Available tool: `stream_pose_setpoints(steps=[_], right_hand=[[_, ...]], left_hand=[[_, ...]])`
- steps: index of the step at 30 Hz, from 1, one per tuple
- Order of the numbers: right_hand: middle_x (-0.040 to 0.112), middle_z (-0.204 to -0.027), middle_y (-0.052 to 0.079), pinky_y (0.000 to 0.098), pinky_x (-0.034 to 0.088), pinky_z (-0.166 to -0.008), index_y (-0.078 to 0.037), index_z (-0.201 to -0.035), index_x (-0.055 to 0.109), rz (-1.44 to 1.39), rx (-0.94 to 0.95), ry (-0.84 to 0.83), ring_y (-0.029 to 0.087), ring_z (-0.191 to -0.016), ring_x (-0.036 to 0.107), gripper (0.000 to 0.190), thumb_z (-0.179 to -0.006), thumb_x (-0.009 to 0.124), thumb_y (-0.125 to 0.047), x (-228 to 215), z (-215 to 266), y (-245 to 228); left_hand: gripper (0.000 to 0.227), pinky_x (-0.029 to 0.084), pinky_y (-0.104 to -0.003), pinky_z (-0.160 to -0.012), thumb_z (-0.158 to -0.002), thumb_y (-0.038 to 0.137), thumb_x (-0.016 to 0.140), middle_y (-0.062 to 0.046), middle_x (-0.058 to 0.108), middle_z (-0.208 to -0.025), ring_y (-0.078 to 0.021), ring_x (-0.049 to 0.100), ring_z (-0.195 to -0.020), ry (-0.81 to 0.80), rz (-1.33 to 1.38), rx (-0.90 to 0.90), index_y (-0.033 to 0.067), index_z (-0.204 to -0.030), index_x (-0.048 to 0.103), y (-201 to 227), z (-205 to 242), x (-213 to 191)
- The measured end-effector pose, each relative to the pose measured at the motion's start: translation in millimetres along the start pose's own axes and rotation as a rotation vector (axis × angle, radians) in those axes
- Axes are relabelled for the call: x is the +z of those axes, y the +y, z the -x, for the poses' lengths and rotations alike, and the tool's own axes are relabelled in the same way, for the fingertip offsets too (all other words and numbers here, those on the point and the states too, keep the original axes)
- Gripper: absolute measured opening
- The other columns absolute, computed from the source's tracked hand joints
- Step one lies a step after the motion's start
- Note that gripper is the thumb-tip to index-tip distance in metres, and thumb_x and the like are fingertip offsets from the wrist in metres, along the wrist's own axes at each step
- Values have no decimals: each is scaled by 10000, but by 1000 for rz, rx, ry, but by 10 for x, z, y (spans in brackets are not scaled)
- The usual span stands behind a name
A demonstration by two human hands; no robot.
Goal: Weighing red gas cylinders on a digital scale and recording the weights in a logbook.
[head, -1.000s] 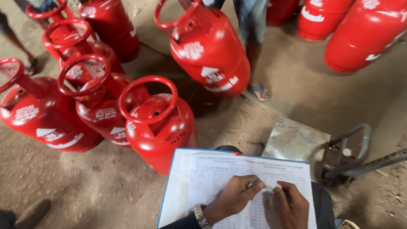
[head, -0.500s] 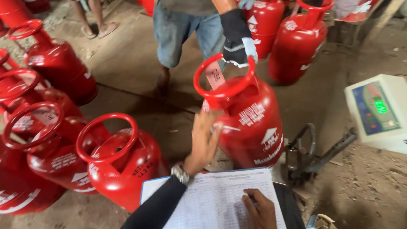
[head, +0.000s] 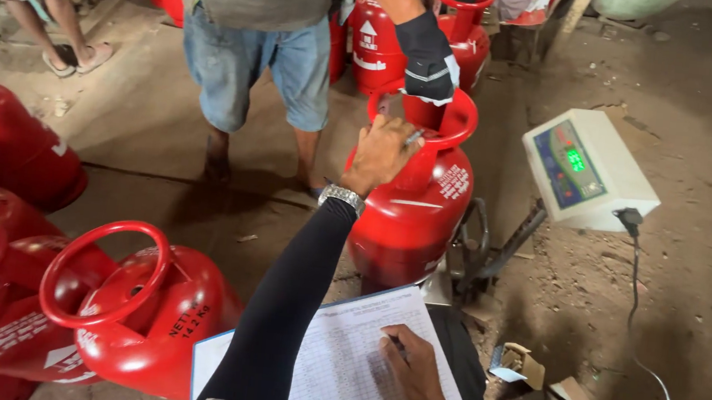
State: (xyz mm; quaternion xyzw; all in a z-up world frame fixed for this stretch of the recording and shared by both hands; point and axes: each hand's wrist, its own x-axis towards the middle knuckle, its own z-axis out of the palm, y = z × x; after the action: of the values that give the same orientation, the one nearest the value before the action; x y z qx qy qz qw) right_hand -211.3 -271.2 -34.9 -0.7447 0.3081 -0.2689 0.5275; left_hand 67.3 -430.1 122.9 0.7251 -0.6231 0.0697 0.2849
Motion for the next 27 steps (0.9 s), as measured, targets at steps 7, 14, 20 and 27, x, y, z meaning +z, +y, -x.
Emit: stream_pose_setpoints(steps=[7, 14, 20, 27], right_hand=[[691, -785, 29, 273, 506, -625, -21, -1035, 699, 15, -64, -33, 113, -680, 616, 197, -947, 653, -191, 8, -14, 119], [639, -728, 37, 287, 457, -566, -28, -1103, 714, 37, 23, -26, 111, -629, 553, 231, -950, 663, -193, 54, -18, 69], [659, -736, 36, 276, 465, -584, -23, -1173, 707, 84, -16, 9, 106, -644, 567, 272, -950, 668, -174, 16, -12, 15], [633, -747, 52, 281, 460, -584, -11, -1146, 737, 1, -32, 51, 122, -643, 539, 232, -934, 659, -61, 8, -46, 165]], left_hand=[[400, 383, -560, -1033, -1008, 440, 541, -26, 595, -1245, -258, 436, -1354, -19, 200, 6, 148, -1251, 668, -36, 157, -144], [446, 298, -501, -1200, -1032, 431, 537, -17, 550, -1444, -270, 294, -1505, -73, 286, 29, 148, -1361, 638, -267, 64, 52], [540, 161, -500, -1235, -1056, 378, 551, -122, 372, -1626, -299, 130, -1556, 97, 692, 19, 27, -1466, 549, -399, 273, 116], [318, 411, -246, -490, -1087, 342, 521, -53, 625, -726, -101, 554, -566, 132, 1531, -425, 57, -1018, 644, 273, 2158, 237]])
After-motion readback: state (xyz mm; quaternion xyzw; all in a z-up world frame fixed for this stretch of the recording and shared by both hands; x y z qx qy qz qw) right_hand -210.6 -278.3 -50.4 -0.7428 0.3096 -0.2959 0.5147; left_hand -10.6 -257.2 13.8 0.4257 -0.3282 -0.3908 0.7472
